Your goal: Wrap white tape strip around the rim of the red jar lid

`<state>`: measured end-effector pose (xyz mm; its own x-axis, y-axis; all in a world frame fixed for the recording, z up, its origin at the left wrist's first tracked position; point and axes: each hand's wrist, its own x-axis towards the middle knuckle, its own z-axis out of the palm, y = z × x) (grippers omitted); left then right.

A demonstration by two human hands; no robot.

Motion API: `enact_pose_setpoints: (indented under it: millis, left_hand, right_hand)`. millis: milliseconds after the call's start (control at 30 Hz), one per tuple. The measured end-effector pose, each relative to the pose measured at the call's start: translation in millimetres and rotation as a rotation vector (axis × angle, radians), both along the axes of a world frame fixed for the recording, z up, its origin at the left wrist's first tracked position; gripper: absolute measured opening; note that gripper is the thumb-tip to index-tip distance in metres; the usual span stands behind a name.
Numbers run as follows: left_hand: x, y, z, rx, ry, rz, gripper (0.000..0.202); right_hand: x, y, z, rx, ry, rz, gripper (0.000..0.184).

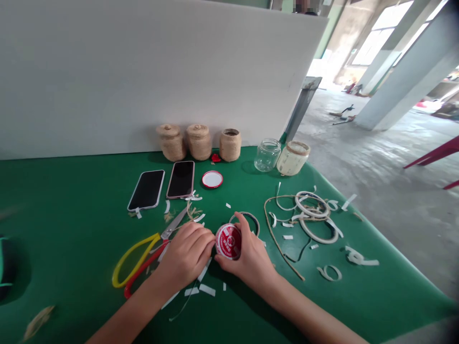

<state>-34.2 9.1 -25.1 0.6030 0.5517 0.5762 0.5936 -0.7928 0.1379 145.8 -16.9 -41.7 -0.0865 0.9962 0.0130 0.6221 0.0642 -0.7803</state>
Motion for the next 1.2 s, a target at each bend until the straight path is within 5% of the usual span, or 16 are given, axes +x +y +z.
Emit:
enact_pose_setpoints:
  millis: [633, 1200]
  left_hand:
    - [6.1, -3.8, -3.3, -0.092, -0.029, 0.098, 0.012]
    - [2.9, -3.6, -4.2, -0.206, 0.002, 0.060, 0.009]
  right_hand:
    - [-1.0, 0.0, -2.7, 0.053, -0.008, 0.003, 0.089]
    - [0.7, 0.1, -0.8, 0.011, -0.035, 0.006, 0.092]
